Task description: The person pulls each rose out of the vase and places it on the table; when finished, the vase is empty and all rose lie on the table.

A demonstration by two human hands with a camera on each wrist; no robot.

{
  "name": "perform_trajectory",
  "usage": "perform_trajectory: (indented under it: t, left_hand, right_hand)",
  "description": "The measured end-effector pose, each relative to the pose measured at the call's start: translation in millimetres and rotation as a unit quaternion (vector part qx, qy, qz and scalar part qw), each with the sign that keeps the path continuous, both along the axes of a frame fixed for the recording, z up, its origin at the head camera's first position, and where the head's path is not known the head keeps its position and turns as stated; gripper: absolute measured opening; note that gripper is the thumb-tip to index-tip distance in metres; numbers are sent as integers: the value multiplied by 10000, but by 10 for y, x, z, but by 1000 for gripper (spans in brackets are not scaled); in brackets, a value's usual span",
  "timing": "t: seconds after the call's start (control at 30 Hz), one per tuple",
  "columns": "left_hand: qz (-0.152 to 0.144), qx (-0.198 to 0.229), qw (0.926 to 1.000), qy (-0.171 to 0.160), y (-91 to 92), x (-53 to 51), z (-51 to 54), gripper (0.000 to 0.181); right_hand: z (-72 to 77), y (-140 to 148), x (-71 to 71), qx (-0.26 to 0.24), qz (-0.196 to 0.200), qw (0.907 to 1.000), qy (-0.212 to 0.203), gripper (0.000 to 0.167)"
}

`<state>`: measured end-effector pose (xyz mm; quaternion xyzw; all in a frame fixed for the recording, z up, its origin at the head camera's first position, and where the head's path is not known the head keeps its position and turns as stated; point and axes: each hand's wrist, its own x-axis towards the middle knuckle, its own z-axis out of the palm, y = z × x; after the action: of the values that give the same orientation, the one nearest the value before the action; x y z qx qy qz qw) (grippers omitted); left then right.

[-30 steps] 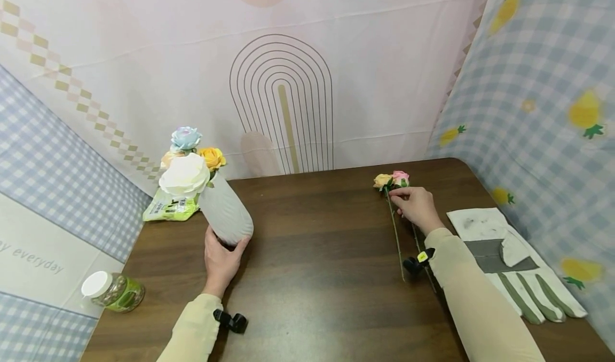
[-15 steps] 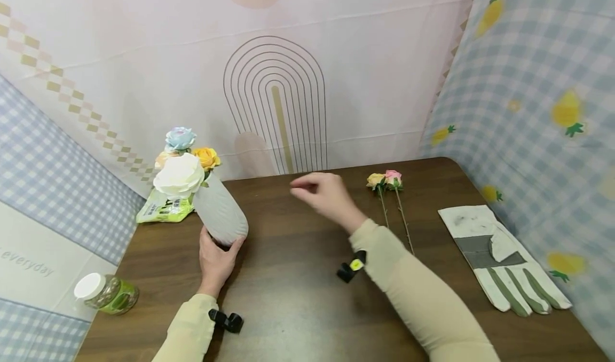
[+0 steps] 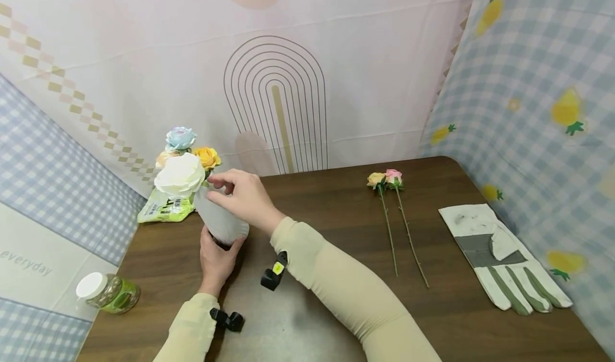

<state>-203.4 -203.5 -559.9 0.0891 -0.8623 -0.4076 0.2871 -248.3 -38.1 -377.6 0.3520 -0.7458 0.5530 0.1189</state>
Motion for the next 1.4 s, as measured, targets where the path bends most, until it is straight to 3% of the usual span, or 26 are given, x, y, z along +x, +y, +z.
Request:
perform_trajectory:
  t: [0.3,0.53,0.7,0.9,1.07,1.23,1.4]
  left_hand:
    - [-60,-66,9998,167,11,13,20,95]
    - [-50,-54,10000,20,13,32,31,95]
    - [-67,-51,9999,106,0,21,13,95]
    - [-77,-59,9999,84,-3,17,-2,95]
    - [-47,-69,9999,125,2,6,-9,95]
    - [-55,-43,9999,158,1,-6,-4,95]
    - [-89,15,9999,89,-1,-1,-1,95]
  right_hand:
    - [115,-259,-36,218,-20,9993,-311,22]
    - [130,-372,0,854,-459,9943,-438,22]
    - [176,-407,35,1056,-456,9896,-862,24]
    - [184,-444,54,481,-5,9876,-1496,38]
    - [208,-433,72,-206,187,9848,-1713,35]
    - [235,-405,84,-571,296,9848,-1615,20]
    - [230,-408,87,-320,233,9924,-1162,20]
